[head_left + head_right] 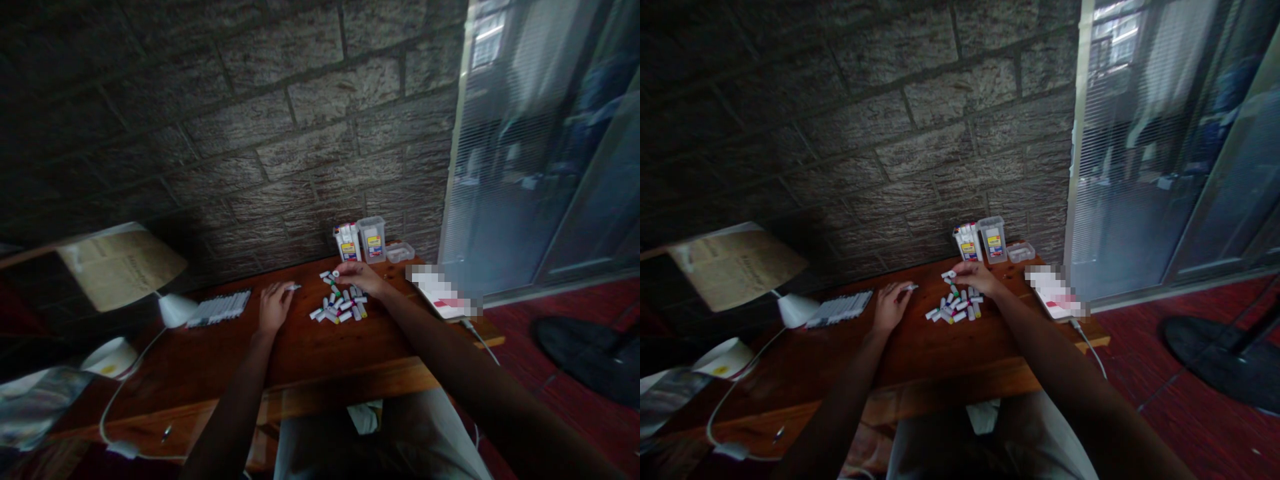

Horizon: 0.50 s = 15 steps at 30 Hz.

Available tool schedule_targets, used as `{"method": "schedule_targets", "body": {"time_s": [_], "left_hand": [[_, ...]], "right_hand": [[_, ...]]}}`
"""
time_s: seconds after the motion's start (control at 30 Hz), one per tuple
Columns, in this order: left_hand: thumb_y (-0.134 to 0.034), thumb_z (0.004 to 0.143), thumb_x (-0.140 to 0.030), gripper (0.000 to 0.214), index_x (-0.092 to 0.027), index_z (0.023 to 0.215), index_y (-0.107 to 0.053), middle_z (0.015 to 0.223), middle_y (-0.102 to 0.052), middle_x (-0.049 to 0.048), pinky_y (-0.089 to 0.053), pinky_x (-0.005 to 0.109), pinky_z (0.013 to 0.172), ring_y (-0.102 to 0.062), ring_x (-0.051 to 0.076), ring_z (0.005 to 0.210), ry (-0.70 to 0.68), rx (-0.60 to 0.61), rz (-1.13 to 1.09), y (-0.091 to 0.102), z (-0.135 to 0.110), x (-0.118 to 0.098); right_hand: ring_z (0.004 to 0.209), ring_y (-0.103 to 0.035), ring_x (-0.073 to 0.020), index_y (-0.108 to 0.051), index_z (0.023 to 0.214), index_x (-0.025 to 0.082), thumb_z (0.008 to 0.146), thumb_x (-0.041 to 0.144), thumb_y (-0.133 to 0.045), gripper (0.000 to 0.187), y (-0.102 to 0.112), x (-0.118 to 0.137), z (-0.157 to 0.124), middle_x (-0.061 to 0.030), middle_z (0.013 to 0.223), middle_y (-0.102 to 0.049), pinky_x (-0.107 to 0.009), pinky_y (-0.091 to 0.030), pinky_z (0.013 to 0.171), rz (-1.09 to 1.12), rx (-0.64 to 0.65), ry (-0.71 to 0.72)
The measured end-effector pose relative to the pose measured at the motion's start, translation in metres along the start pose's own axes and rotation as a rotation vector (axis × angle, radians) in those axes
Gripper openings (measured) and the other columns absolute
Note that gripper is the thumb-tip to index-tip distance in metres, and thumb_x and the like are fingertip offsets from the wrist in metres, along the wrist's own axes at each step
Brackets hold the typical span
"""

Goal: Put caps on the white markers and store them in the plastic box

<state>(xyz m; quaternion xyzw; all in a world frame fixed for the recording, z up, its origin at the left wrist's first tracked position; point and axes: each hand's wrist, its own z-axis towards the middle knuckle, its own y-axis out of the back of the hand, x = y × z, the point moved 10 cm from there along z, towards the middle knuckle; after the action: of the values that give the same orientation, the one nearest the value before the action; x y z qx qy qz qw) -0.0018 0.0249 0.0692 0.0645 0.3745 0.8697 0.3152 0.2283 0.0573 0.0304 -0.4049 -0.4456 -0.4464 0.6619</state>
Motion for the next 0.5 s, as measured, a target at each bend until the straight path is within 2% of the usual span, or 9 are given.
{"method": "schedule_targets", "body": {"time_s": [0.2,0.4,0.5], "left_hand": [[-0.05,0.093,-0.021,0.021,-0.024,0.104,-0.067,0.116,-0.069,0.0055,-0.043,0.04,0.095,-0.06,0.023,0.11,-0.003,-0.014,0.013,0.003,0.001,-0.002],[-0.052,0.089,-0.014,0.027,-0.027,0.102,-0.071,0.138,-0.055,0.0053,-0.039,0.046,0.105,-0.045,0.025,0.132,-0.046,-0.093,0.057,0.018,0.002,-0.013],[-0.054,0.087,-0.013,0.029,-0.029,0.103,-0.072,0.14,-0.052,0.0057,-0.04,0.047,0.105,-0.047,0.027,0.129,-0.049,-0.107,0.074,0.02,0.003,-0.016]], "right_hand": [[0.079,-0.069,-0.0168,-0.062,0.08,0.018,0.051,0.036,-0.086,0.041,0.004,0.002,0.005,0.0001,0.082,-0.072,-0.032,-0.053,0.081,-0.017,-0.051,0.093],[0.08,-0.068,-0.017,-0.064,0.085,0.018,0.064,0.039,-0.078,0.034,0.017,0.011,0.005,-0.0043,0.09,-0.072,-0.032,-0.053,0.081,-0.278,-0.175,0.233],[0.08,-0.068,-0.017,-0.066,0.087,0.017,0.07,0.033,-0.072,0.024,0.023,0.013,0.004,-0.0053,0.092,-0.072,-0.032,-0.054,0.079,-0.403,-0.231,0.226]]}}
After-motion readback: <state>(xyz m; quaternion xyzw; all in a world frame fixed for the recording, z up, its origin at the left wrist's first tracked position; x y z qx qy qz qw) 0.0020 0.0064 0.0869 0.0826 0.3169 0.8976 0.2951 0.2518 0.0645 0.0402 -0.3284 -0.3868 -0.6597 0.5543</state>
